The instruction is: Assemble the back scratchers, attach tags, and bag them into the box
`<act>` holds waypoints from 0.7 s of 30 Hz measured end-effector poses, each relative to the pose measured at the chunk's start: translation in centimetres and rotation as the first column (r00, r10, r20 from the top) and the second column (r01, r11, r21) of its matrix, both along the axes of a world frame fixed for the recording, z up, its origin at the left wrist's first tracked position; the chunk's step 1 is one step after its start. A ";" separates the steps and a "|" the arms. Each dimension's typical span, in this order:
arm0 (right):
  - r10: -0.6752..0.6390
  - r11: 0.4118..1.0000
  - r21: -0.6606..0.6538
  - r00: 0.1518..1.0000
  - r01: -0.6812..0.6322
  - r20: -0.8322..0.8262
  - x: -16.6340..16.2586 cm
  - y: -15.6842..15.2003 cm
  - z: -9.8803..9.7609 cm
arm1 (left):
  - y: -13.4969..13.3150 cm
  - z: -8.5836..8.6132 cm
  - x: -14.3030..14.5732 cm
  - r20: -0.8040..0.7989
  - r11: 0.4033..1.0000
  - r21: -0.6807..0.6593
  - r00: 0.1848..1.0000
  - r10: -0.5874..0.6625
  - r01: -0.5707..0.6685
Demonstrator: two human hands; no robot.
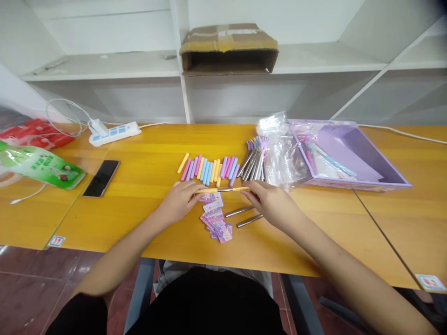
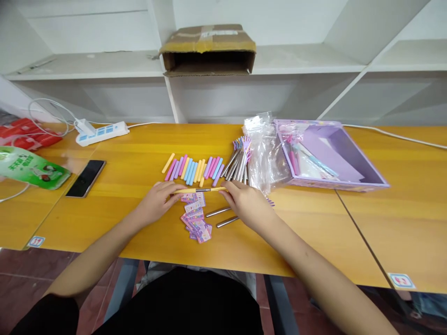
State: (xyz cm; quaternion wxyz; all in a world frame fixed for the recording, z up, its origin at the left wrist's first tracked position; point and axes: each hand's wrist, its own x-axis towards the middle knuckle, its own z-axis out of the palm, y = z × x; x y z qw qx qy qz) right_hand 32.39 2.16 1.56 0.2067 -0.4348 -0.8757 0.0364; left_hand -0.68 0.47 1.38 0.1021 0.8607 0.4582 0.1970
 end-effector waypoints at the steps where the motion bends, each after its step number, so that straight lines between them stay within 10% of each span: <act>1: 0.004 0.999 0.046 0.999 -0.006 0.043 0.1 -0.5 0.2 | -0.4 0.5 0.0 -0.125 0.999 0.031 0.992 -0.020 0.024; 6: -0.036 0.965 0.263 0.992 0.003 0.121 -1.0 -4.0 0.5 | -3.4 2.4 1.1 -0.379 0.980 0.117 0.919 -0.106 0.161; 21: 0.027 0.959 0.276 0.991 -0.062 0.132 -0.5 -6.4 -1.3 | -5.9 1.9 -1.6 -0.407 0.990 -0.005 0.904 -0.134 0.144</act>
